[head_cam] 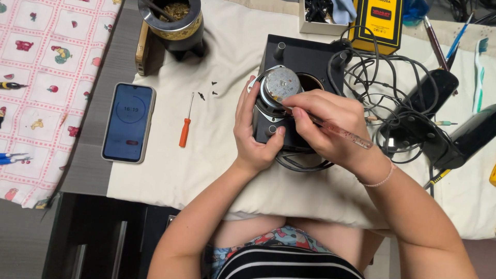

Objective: Cleaning a speaker cone and its mounting frame using a brush, cleaning solution, and a small metal pick.

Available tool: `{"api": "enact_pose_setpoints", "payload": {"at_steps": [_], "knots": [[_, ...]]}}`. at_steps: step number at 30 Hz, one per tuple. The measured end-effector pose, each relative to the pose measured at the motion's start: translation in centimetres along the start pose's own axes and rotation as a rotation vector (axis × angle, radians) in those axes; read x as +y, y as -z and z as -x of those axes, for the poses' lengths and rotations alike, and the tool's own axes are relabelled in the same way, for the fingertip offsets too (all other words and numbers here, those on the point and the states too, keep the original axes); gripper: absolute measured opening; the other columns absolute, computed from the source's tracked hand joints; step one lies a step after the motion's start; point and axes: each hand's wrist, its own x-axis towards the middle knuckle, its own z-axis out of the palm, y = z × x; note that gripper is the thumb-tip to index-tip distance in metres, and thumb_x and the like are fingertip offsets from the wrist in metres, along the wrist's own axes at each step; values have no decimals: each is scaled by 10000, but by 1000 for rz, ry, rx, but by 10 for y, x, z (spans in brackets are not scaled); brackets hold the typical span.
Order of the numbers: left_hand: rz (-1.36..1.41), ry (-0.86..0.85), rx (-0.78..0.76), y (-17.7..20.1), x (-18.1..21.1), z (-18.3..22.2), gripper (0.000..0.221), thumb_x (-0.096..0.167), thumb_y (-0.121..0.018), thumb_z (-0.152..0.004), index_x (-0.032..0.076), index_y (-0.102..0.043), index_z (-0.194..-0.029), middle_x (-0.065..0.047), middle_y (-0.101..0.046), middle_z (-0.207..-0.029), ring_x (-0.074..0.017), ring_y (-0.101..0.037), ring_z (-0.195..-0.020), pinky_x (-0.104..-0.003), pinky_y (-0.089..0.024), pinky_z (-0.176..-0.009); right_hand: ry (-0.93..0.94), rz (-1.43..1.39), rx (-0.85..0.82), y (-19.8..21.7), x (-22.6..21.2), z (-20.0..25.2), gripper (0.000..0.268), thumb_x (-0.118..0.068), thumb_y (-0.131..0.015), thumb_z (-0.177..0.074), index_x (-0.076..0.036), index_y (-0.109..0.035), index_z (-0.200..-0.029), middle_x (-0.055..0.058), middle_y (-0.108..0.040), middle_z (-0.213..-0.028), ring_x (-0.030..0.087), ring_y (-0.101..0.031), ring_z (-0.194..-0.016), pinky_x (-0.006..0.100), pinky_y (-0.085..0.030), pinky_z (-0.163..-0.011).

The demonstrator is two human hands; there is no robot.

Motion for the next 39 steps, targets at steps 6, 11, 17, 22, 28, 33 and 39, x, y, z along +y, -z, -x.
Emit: {"api": "enact_pose_setpoints", "payload": {"at_steps": [6, 11, 17, 22, 28, 33, 39], "knots": [[-6, -14, 8, 0, 0, -1, 816, 353, -740, -827, 19, -472, -1520, -163, -494, -1558, -335, -403, -1519, -467, -310, -1293, 43, 46, -83, 3, 4, -18, 155, -37, -588, -1053, -11, -734, -1010, 141, -686, -810, 333, -679, -703, 387, -560, -652], [-51, 22, -39, 4, 7, 1, 784, 314, -704, -862, 31, -425, -1538, -210, -445, -1593, -379, -397, -1545, -483, -324, -1324, 9, 128, -216, 11, 3, -37, 118, -17, -605, -1033, -14, -723, -1037, 111, -666, -815, 267, -624, -684, 354, -506, -662], [-79, 37, -79, 5, 15, -1, 745, 277, -662, -901, 37, -383, -1549, -253, -411, -1614, -420, -402, -1563, -507, -340, -1351, -28, 126, -300, 16, 9, -58, 120, 4, -607, -1010, 4, -728, -1018, 90, -715, -863, 176, -630, -697, 291, -481, -633], [-63, 26, -88, 5, 17, -3, 747, 258, -666, -907, 40, -370, -1558, -261, -393, -1624, -414, -391, -1571, -502, -334, -1354, -146, 56, -291, 18, 15, -64, 135, -13, -593, -1018, 3, -724, -987, 80, -698, -817, 125, -642, -664, 242, -471, -576], [-60, 27, -77, 4, 16, -2, 732, 328, -646, -936, 24, -382, -1548, -256, -403, -1614, -402, -392, -1564, -502, -335, -1349, -471, -123, -208, 19, 25, -60, 180, -72, -533, -998, -33, -706, -966, 57, -665, -715, 96, -543, -519, 204, -431, -506], [-63, 40, -71, 4, 14, -1, 738, 330, -659, -926, 23, -395, -1544, -219, -436, -1595, -379, -404, -1549, -494, -336, -1334, -471, -216, -133, 24, 38, -51, 184, -62, -529, -1022, -9, -693, -957, 86, -613, -650, 110, -593, -537, 196, -439, -444], [-67, 39, -74, 5, 14, 0, 743, 338, -645, -938, 5, -382, -1547, -243, -401, -1612, -369, -390, -1548, -475, -304, -1332, -563, -320, -69, 24, 54, -42, 191, -134, -544, -1028, -43, -677, -926, 88, -679, -692, 110, -552, -439, 194, -417, -385]]}}
